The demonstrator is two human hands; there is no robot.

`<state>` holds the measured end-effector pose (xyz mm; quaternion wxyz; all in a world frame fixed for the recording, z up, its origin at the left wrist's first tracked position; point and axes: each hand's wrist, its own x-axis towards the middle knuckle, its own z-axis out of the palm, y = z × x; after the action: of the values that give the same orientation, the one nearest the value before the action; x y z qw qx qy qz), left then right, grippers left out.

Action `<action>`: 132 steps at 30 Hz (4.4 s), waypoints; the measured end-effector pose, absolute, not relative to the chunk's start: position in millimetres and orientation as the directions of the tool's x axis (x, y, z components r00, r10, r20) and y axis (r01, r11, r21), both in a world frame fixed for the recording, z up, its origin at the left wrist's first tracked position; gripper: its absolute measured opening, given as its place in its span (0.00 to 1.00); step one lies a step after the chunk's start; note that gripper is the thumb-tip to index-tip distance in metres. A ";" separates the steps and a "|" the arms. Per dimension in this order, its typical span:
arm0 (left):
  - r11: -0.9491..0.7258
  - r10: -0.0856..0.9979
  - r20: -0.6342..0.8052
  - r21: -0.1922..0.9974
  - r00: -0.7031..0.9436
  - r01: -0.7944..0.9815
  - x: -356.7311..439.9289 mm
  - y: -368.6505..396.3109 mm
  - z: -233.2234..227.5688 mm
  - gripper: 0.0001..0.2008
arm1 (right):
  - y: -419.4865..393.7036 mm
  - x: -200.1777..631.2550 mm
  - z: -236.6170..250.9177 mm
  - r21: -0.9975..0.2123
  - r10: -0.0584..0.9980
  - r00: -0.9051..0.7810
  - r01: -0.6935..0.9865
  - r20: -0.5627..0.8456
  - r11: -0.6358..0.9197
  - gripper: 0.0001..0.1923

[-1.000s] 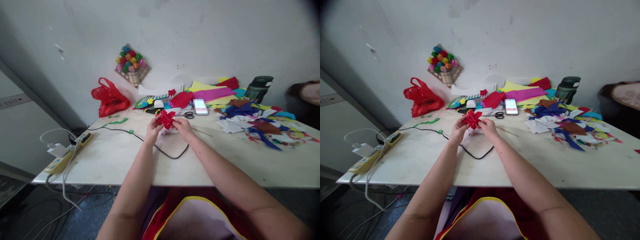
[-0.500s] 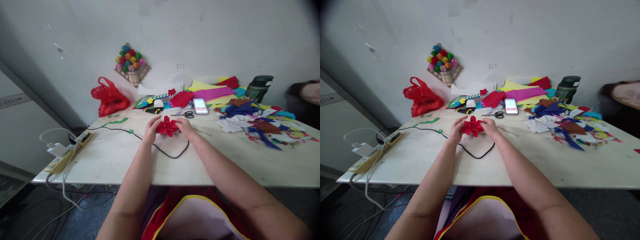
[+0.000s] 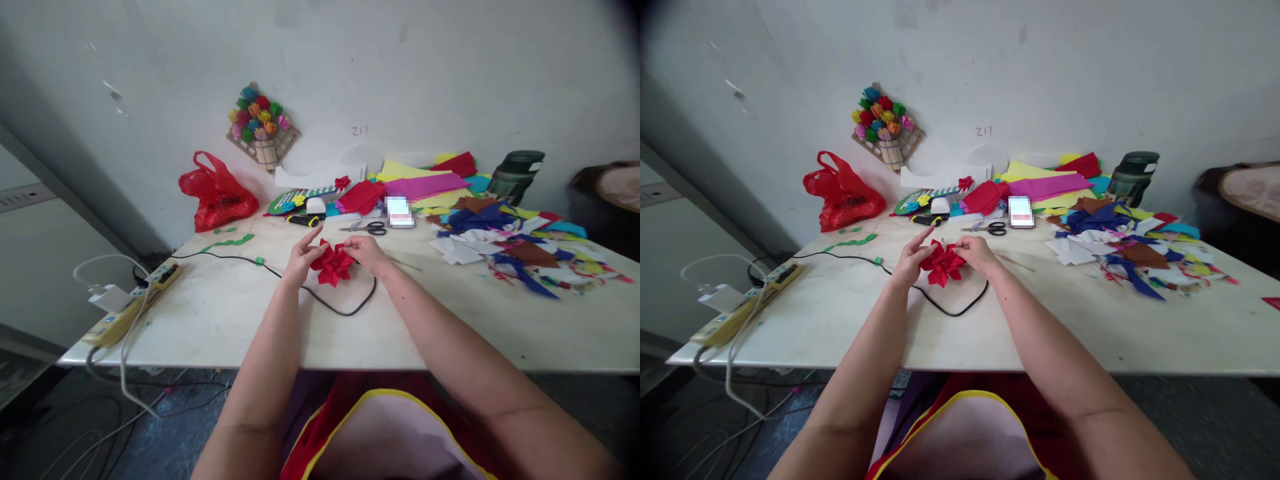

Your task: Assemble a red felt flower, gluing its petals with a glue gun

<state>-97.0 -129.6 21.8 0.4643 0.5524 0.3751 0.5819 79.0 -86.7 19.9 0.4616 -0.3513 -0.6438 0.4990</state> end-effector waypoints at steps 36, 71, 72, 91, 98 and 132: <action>-0.351 0.883 0.382 0.923 -0.273 0.155 -92.8 -114.4 11.3 0.20 | -96.1 73.1 15.9 -0.282 0.517 -0.349 0.542 0.781 0.791 0.05; -0.266 0.871 0.298 0.955 -0.391 0.135 -95.8 -111.5 11.4 0.18 | -91.5 91.3 44.5 -0.796 0.911 -0.121 -0.539 0.395 0.274 0.14; -0.267 0.871 0.294 0.956 -0.394 0.122 -95.9 -111.2 11.4 0.18 | -87.7 93.8 43.9 -0.803 0.923 -0.078 -0.524 0.378 0.285 0.13; -0.293 0.841 0.422 0.881 -0.338 0.370 -91.7 -114.3 11.8 0.16 | -108.8 64.9 26.1 -0.446 0.659 -0.265 0.558 0.704 0.700 0.06; -0.339 0.781 0.535 0.796 -0.322 0.501 -86.3 -122.8 17.5 0.15 | -107.2 60.4 27.4 -0.611 0.809 -0.213 0.558 0.548 0.561 0.07; -0.250 0.910 0.205 0.964 -0.360 -0.085 -88.4 -117.2 16.2 0.14 | -89.9 77.8 32.6 -0.924 0.941 0.100 -0.181 0.323 0.337 0.09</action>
<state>-88.4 -117.2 16.2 0.3730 0.4252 0.4855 0.6666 77.8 -89.9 32.6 0.6406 -0.3738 -0.5081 0.4379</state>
